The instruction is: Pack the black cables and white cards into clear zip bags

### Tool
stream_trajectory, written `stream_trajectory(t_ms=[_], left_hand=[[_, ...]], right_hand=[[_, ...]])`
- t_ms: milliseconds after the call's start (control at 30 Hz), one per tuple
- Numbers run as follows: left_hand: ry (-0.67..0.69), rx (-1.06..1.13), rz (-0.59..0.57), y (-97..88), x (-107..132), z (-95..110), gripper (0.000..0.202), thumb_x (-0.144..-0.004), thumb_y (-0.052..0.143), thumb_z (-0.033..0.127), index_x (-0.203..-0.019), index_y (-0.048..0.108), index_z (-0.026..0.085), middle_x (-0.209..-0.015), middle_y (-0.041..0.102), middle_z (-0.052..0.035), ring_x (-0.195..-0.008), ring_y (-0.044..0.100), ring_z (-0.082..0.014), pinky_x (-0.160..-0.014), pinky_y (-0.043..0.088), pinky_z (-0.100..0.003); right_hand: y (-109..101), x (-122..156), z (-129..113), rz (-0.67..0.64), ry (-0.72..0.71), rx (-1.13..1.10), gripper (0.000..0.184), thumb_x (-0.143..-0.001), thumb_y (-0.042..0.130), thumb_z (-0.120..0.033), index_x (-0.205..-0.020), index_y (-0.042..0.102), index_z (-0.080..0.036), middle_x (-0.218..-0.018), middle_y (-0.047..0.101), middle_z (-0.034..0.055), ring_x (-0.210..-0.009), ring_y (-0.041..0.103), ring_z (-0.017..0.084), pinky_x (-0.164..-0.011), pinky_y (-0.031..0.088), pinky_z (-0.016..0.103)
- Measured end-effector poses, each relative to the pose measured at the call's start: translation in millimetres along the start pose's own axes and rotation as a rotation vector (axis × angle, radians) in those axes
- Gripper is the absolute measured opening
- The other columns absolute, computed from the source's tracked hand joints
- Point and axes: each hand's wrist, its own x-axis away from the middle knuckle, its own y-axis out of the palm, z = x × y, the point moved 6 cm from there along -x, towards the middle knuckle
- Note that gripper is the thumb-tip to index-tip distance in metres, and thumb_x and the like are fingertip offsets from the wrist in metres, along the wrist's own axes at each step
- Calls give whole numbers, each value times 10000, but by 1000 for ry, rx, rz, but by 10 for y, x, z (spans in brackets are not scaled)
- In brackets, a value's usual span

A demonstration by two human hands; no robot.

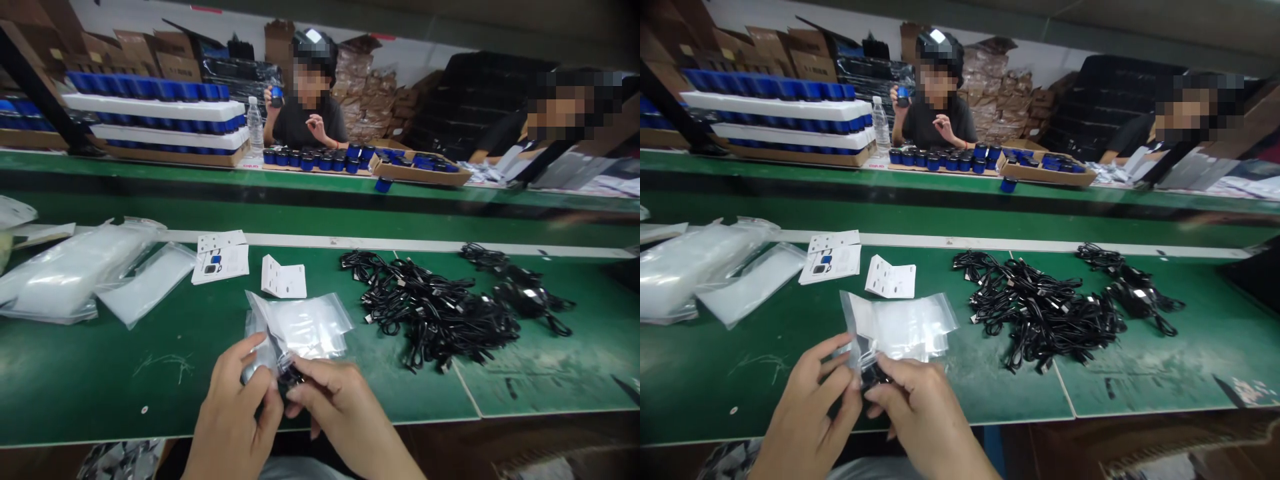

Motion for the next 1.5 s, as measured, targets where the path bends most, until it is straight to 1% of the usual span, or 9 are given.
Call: stream_trajectory(t_ms=[100, 333, 500, 633, 733, 867, 1000, 1133, 1500], left_hand=[[-30, 75, -44, 29, 31, 31, 100, -822, 433, 117, -790, 489, 193, -1159, 395, -118, -937, 547, -206, -734, 531, -366], [-139, 218, -17, 50, 83, 36, 104, -818, 444, 138, -774, 510, 206, -1113, 419, -86, -933, 537, -202, -771, 489, -365], [-109, 274, 5, 52, 86, 122, 128, -816, 418, 120, -760, 494, 207, -1072, 433, -80, -895, 545, -178, -759, 472, -325], [-69, 265, 1, -39, 61, 162, 163, -830, 389, 117, -742, 474, 226, -1034, 464, -67, -932, 538, -179, -746, 476, -297], [-21, 154, -10, -185, -13, 80, 56, -814, 529, 301, -823, 522, 245, -1105, 498, -88, -1004, 537, -254, -795, 481, -405], [-23, 112, -248, -210, -165, -95, 656, -544, 762, 521, -1104, 547, 255, -1151, 617, -119, -1041, 579, -365, -748, 527, -467], [-255, 404, -519, -51, -189, -192, 215, -704, 685, 383, -898, 654, 298, -767, 726, 48, -667, 684, -177, -583, 541, -241], [-427, 490, -355, -27, -147, -275, 177, -744, 626, 417, -793, 664, 252, -693, 714, 33, -588, 659, -154, -536, 520, -217], [-647, 667, -104, -74, -92, -314, 247, -786, 561, 440, -689, 617, 220, -601, 568, 48, -480, 476, -90, -433, 367, -184]], right_hand=[[-32, 10, -60, 211, -105, 242, 132, -840, 575, -197, -820, 706, -194, -649, 592, -8, -598, 561, 129, -566, 444, 218], [66, 59, -85, 313, -336, 569, 225, -905, 444, -188, -916, 669, -191, -702, 601, 37, -626, 569, 158, -584, 427, 241], [-69, 75, 16, 662, -240, 515, 46, -767, 598, -174, -809, 584, -186, -786, 583, 44, -670, 560, 170, -608, 433, 264], [-19, -55, 88, 318, -106, 235, 43, -747, 618, -146, -761, 591, -176, -657, 569, -27, -581, 517, 115, -538, 401, 200], [-29, -59, 56, 147, -40, 144, 191, -760, 607, -122, -579, 559, -161, -518, 498, -64, -488, 442, 81, -466, 328, 178], [-33, -31, -28, -3, -27, 179, 113, -744, 650, -129, -637, 638, -162, -569, 578, -46, -534, 498, 94, -530, 379, 196], [-77, -9, -38, 35, 15, -54, 75, -804, 592, -194, -766, 650, -166, -614, 621, -21, -554, 550, 105, -561, 440, 213], [-107, 27, -21, 104, 18, -189, 161, -769, 648, -248, -906, 641, -166, -789, 675, 36, -707, 603, 146, -671, 482, 260], [-205, 9, -82, 264, -83, 102, 176, -838, 537, -256, -693, 581, -165, -646, 577, 6, -629, 538, 141, -611, 421, 247]])
